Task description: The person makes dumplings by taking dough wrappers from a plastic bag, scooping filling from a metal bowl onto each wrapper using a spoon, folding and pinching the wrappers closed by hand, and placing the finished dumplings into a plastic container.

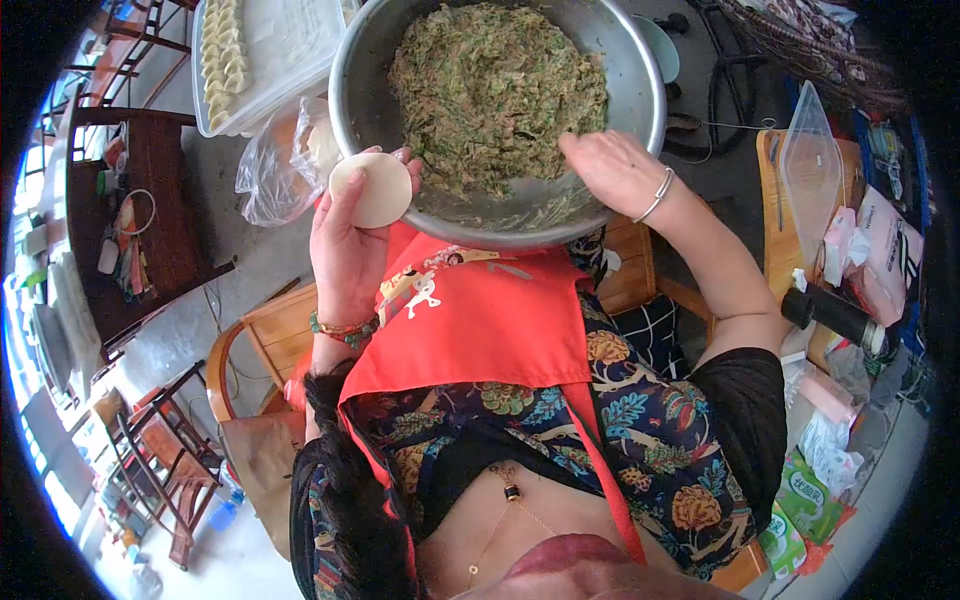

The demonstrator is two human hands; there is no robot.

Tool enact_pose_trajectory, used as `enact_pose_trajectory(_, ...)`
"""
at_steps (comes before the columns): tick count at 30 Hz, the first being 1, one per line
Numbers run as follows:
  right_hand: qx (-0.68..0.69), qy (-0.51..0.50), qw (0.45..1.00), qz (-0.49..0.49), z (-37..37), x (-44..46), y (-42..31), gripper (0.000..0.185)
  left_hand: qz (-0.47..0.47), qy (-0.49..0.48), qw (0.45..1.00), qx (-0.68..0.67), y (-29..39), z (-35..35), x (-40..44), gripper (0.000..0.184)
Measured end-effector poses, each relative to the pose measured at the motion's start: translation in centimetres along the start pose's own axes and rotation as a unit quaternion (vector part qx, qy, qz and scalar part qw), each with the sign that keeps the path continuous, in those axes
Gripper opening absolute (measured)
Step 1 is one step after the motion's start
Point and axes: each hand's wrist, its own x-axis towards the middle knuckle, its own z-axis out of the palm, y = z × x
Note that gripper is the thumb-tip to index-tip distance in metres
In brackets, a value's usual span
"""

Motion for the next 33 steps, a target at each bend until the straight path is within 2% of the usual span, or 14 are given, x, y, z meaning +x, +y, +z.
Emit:
enact_pose_trajectory(2,-0.010,-0.017,1.000,0.012,-1.3,-0.4,-0.3,0.010,-0.002,-0.002,1.000,0.002,0.1,0.2,0.0,0.041)
enact_pose_trajectory(5,-0.011,0.034,0.999,0.018,-3.4,-1.5,-0.9,0.007,-0.002,-0.001,1.000,0.009,0.3,0.3,0.1,0.042)
enact_pose_trajectory(7,0.012,0.111,0.993,-0.035,-4.4,-2.2,-1.5,0.005,-0.005,0.000,1.000,0.014,0.1,0.3,0.2,0.042)
enact_pose_trajectory(8,0.012,0.109,0.993,-0.032,-4.0,-2.1,-1.6,0.005,-0.007,-0.001,1.000,0.011,0.0,0.4,0.3,0.042)
enact_pose_trajectory(10,0.055,0.081,0.990,-0.103,-2.4,-1.3,-1.9,0.007,-0.010,-0.004,1.000,0.007,-0.2,0.5,0.5,0.042)
enact_pose_trajectory(12,0.043,0.081,0.989,-0.114,-0.5,-0.7,-1.7,0.010,-0.014,-0.006,1.000,0.008,-0.3,0.7,0.6,0.041)
enact_pose_trajectory(14,0.016,0.054,0.991,-0.119,0.8,-0.1,-1.5,0.033,-0.014,-0.007,1.000,0.009,-0.2,1.0,0.5,0.040)
enact_pose_trajectory(18,0.008,0.033,0.994,-0.108,1.6,0.3,-1.2,0.035,-0.013,-0.005,1.000,0.006,-0.1,0.9,0.6,0.038)
enact_pose_trajectory(23,0.003,-0.074,0.993,-0.088,1.0,-0.2,-0.8,0.030,-0.010,-0.004,1.000,0.005,-0.3,0.7,0.7,0.038)
enact_pose_trajectory(27,0.027,-0.052,0.993,-0.099,0.7,-0.3,-0.1,0.026,-0.013,-0.013,1.000,0.004,-0.4,0.5,0.8,0.037)
enact_pose_trajectory(29,0.047,-0.005,0.997,-0.066,0.6,-0.2,0.0,0.024,-0.013,-0.011,1.000,0.002,-0.4,0.6,0.8,0.037)
enact_pose_trajectory(33,0.046,-0.036,0.995,-0.077,0.9,-0.4,0.2,0.025,-0.009,-0.013,1.000,0.006,-0.4,0.5,0.7,0.038)
